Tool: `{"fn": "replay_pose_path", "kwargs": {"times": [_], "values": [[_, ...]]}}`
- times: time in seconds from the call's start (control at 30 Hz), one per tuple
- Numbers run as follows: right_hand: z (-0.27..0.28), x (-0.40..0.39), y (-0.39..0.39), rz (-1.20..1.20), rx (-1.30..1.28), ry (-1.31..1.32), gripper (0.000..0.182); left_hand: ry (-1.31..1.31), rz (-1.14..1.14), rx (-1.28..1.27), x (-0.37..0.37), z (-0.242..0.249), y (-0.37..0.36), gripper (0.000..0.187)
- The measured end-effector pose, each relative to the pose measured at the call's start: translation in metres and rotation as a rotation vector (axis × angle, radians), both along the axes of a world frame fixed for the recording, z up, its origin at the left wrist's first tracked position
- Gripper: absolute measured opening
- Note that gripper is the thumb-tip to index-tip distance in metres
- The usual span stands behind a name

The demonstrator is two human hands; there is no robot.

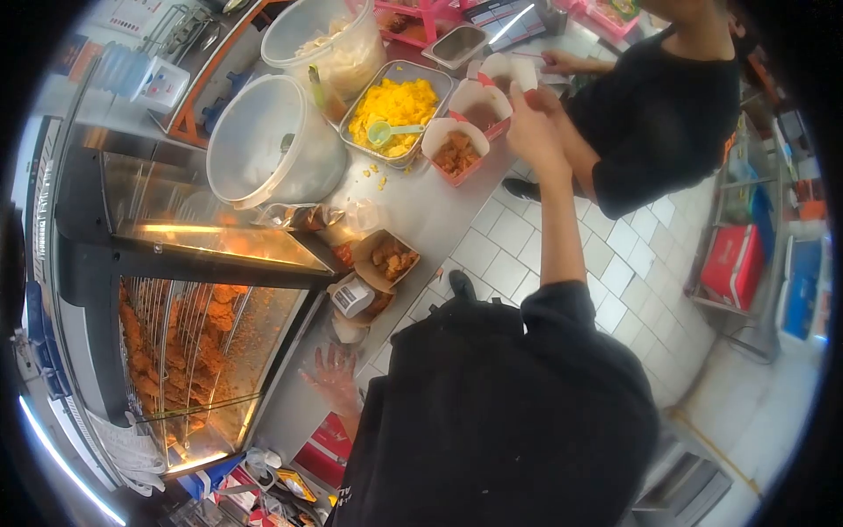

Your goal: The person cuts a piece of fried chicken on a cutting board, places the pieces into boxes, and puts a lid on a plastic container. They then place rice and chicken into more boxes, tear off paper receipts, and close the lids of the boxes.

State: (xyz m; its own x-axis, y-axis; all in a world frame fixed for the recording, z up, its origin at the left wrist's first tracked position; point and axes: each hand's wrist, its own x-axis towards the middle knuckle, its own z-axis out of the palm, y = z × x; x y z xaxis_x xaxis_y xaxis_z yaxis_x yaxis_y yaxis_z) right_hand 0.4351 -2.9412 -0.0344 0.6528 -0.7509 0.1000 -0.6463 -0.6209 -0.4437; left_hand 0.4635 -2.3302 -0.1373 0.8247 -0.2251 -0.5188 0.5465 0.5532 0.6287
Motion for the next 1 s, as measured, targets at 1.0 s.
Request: {"fn": "replay_pose_path", "kwargs": {"times": [1.0], "values": [[-0.019, -0.023, 0.100, 0.243, 0.275, 0.376, 0.083, 0.064, 0.101, -0.148, -0.005, 0.004, 0.007, 0.090]]}}
